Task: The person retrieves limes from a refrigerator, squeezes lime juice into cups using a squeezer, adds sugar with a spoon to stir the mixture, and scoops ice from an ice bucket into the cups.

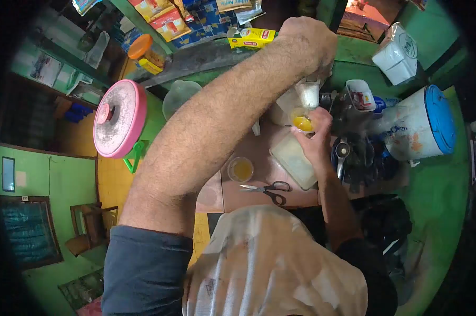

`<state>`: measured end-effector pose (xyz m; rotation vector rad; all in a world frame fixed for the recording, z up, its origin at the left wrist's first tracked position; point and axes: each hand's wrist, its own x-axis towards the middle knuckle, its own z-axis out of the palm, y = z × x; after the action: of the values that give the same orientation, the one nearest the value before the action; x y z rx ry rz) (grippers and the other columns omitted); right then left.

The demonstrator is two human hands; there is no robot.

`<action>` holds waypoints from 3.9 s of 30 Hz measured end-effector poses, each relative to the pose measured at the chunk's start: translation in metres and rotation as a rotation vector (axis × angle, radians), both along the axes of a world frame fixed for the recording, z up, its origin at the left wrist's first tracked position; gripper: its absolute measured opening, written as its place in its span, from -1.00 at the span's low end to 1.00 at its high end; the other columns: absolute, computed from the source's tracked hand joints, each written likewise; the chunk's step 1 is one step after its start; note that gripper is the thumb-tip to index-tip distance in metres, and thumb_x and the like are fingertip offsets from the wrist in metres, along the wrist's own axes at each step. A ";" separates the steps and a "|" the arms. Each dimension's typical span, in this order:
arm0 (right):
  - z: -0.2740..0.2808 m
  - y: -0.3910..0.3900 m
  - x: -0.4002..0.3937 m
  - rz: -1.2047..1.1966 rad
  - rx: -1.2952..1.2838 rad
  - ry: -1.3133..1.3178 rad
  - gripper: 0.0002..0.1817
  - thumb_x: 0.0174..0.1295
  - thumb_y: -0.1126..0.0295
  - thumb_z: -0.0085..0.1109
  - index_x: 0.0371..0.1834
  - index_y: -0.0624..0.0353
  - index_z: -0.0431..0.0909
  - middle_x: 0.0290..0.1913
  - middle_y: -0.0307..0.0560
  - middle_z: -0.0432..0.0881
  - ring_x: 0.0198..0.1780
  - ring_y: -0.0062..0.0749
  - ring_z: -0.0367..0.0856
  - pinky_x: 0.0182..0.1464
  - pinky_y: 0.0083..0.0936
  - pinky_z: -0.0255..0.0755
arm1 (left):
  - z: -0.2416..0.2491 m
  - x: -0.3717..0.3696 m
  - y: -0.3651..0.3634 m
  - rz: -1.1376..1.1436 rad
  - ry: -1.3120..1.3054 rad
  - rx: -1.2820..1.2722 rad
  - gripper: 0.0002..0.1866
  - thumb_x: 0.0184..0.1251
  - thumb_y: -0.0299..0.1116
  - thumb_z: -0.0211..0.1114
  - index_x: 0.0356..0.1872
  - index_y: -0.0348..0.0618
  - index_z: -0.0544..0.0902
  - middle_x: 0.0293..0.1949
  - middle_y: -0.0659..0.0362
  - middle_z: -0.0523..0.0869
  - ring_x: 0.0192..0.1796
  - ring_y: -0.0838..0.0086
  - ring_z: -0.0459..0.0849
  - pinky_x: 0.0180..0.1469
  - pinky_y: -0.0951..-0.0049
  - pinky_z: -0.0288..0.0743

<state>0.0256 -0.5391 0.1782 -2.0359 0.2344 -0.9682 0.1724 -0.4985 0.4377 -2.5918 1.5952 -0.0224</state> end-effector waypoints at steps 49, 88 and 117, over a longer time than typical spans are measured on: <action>-0.026 -0.002 -0.004 -0.103 0.290 0.055 -0.16 -0.11 0.42 0.59 0.22 0.24 0.23 0.06 -0.01 0.42 0.12 -0.21 0.45 0.22 -0.23 0.37 | -0.062 -0.035 0.092 -0.249 -0.010 -0.530 -0.13 0.07 -0.05 0.48 0.37 -0.26 0.33 0.33 -0.18 0.44 0.35 0.03 0.45 0.31 0.13 0.41; -0.040 -0.231 0.054 -0.388 -0.180 0.675 -0.59 0.17 0.12 0.21 -0.19 0.32 0.67 -0.17 0.23 0.72 -0.05 0.20 0.67 0.03 -0.10 0.51 | -0.299 -0.131 0.341 0.729 0.455 -0.408 0.01 -0.12 -0.16 0.62 0.44 0.03 0.28 0.31 -0.06 0.35 0.31 -0.02 0.43 0.25 0.13 0.45; -0.061 -0.176 0.042 -0.218 -0.340 0.580 -0.80 0.07 0.40 0.37 -0.40 0.22 0.51 -0.46 -0.05 0.61 -0.35 -0.24 0.62 -0.25 -0.29 0.44 | -0.277 -0.135 0.335 0.136 0.301 -0.093 -0.44 0.28 -0.10 0.29 0.33 0.20 0.49 0.49 0.07 0.22 0.58 0.05 0.00 0.40 -0.45 -0.04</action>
<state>0.0680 -0.7149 0.1174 -2.6187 0.6465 -0.5405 0.0371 -0.1637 0.1603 -2.8831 1.5298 0.3263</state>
